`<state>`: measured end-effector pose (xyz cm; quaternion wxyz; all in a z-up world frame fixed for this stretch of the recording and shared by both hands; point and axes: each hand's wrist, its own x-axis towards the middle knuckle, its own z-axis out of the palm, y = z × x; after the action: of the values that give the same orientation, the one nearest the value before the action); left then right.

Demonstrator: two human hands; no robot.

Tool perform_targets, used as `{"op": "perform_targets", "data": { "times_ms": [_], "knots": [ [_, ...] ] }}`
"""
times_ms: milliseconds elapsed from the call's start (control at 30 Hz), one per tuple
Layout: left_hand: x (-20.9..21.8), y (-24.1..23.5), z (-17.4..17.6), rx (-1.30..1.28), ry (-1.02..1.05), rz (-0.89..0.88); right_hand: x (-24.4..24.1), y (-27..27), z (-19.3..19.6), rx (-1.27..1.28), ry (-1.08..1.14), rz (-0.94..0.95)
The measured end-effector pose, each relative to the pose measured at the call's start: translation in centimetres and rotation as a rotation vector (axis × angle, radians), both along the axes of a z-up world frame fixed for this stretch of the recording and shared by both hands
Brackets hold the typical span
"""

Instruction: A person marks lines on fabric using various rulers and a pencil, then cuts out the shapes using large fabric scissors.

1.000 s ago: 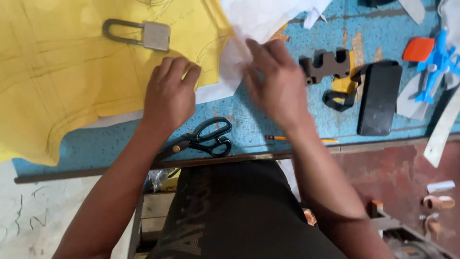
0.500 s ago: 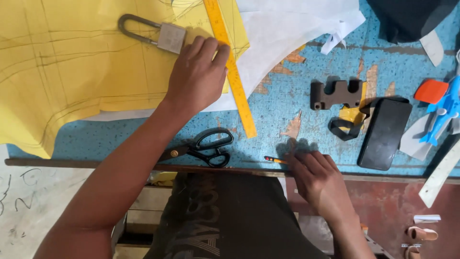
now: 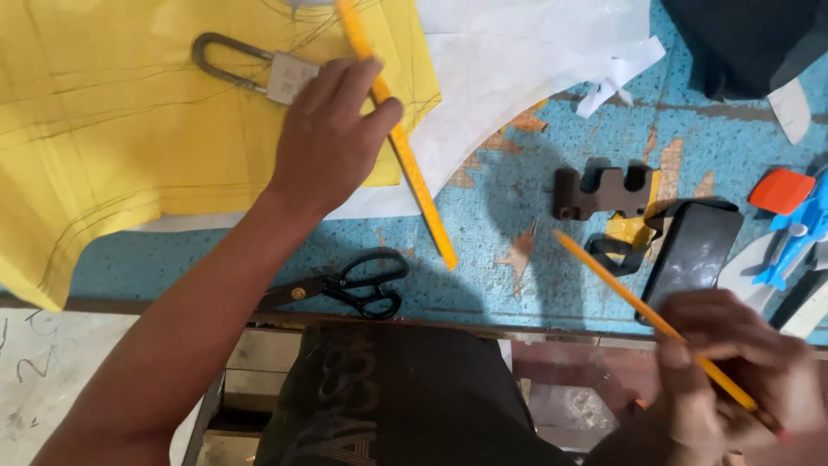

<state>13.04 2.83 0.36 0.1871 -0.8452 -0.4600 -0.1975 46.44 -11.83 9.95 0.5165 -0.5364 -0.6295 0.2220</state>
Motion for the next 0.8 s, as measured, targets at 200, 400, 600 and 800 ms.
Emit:
{"op": "perform_targets", "data": {
  "times_ms": [200, 400, 600, 800],
  "knots": [
    [0.7, -1.0, 0.6, -0.079, -0.012, 0.052, -0.1, 4.1, -6.1, 0.027, -0.017, 0.201],
    [2.1, 1.0, -0.9, -0.332, -0.161, -0.057, -4.7, 7.9, -6.9, 0.088, -0.032, 0.248],
    [2.6, 1.4, -1.0, -0.394, -0.24, -0.058, -6.4, 10.7, -6.9, 0.097, -0.109, 0.39],
    [2.5, 1.3, -1.9, -0.384, -0.322, -0.08, -6.4, 11.2, -7.7, 0.072, -0.109, 0.438]
  ]
}}
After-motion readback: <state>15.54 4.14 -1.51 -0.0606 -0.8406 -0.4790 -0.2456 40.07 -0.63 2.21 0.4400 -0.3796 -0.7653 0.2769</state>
